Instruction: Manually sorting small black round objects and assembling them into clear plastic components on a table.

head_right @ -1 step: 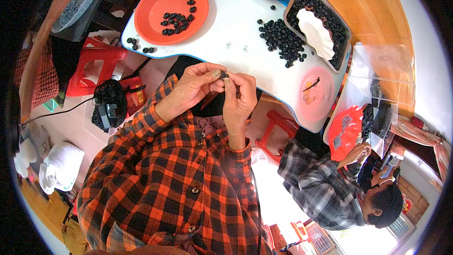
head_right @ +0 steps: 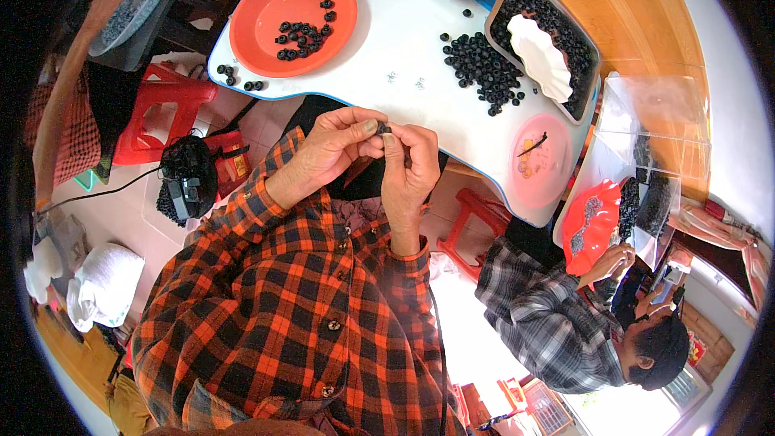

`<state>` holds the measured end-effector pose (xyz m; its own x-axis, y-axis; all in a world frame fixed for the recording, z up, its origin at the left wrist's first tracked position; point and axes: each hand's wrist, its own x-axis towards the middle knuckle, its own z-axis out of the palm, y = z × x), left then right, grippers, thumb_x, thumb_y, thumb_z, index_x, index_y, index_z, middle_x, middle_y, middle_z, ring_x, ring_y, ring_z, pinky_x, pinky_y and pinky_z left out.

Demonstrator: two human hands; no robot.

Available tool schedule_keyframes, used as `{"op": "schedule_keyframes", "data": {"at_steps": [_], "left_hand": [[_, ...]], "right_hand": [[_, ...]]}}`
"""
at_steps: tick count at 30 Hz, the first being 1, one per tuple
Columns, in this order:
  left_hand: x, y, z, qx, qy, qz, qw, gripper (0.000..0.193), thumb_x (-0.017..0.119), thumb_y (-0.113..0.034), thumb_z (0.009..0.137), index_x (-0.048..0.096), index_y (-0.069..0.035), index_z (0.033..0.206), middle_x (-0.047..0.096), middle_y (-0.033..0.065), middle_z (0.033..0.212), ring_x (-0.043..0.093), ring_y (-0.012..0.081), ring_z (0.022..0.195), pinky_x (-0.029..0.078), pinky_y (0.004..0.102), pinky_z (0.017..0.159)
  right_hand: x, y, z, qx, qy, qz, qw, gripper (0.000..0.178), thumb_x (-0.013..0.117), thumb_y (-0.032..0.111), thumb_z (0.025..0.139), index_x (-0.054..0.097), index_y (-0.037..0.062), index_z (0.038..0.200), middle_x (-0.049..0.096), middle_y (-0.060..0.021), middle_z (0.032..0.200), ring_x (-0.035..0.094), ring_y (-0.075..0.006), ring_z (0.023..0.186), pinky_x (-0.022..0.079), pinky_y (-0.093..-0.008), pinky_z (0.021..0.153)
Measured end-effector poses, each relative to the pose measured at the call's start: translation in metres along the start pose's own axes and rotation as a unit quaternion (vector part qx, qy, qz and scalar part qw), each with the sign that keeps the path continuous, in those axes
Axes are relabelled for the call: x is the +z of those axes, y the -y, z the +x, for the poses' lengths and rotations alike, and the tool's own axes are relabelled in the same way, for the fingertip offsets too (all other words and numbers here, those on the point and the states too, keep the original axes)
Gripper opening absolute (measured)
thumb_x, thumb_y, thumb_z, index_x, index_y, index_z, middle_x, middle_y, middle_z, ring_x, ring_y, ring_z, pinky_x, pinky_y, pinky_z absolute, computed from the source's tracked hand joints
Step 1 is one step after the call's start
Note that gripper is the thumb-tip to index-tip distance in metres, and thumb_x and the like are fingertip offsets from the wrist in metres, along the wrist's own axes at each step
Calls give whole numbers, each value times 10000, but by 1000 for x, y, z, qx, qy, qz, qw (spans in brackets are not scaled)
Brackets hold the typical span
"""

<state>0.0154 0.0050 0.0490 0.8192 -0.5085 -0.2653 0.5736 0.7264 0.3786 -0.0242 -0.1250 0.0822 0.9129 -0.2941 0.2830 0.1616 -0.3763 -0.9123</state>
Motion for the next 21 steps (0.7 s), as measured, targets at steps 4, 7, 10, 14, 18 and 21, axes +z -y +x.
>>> {"op": "schedule_keyframes", "data": {"at_steps": [4,7,10,14,18,21], "left_hand": [[0,1,0,5,-2,16,1000,221,596,-67,966,635,62,1141,695,123,942,712,175,826,625,287,760],[-1,2,0,10,1,29,1000,221,592,-69,969,636,57,1146,692,118,945,708,172,834,623,288,767],[-4,3,0,12,2,41,999,220,590,-68,970,638,50,1149,692,117,948,706,170,838,621,288,771],[-2,3,-1,23,-11,69,997,214,589,-61,970,646,41,1150,694,112,950,701,160,831,617,285,768],[2,1,-4,27,-21,93,995,215,588,-56,971,650,40,1153,696,104,955,694,148,832,610,278,765],[3,0,-5,41,-27,113,992,213,587,-49,971,658,40,1152,698,97,955,689,140,840,602,274,766]], "right_hand": [[-1,0,0,-5,3,-23,1000,121,665,-19,893,676,11,1009,592,-61,959,589,-144,856,480,-251,749],[-1,-2,0,-14,1,-37,999,132,670,-26,885,677,12,1011,592,-63,952,596,-147,849,488,-254,740],[-1,-3,0,-19,0,-47,999,138,676,-30,877,676,9,1010,594,-66,947,602,-149,843,497,-257,730],[-1,1,1,-41,7,-78,996,144,688,-35,865,672,3,1003,596,-81,951,614,-157,818,512,-264,705],[1,-1,1,-68,2,-95,993,146,694,-39,859,669,0,998,595,-94,950,623,-167,791,523,-274,678],[1,0,2,-85,4,-101,991,141,686,-43,864,666,-4,998,594,-101,949,631,-170,783,532,-280,659]]}}
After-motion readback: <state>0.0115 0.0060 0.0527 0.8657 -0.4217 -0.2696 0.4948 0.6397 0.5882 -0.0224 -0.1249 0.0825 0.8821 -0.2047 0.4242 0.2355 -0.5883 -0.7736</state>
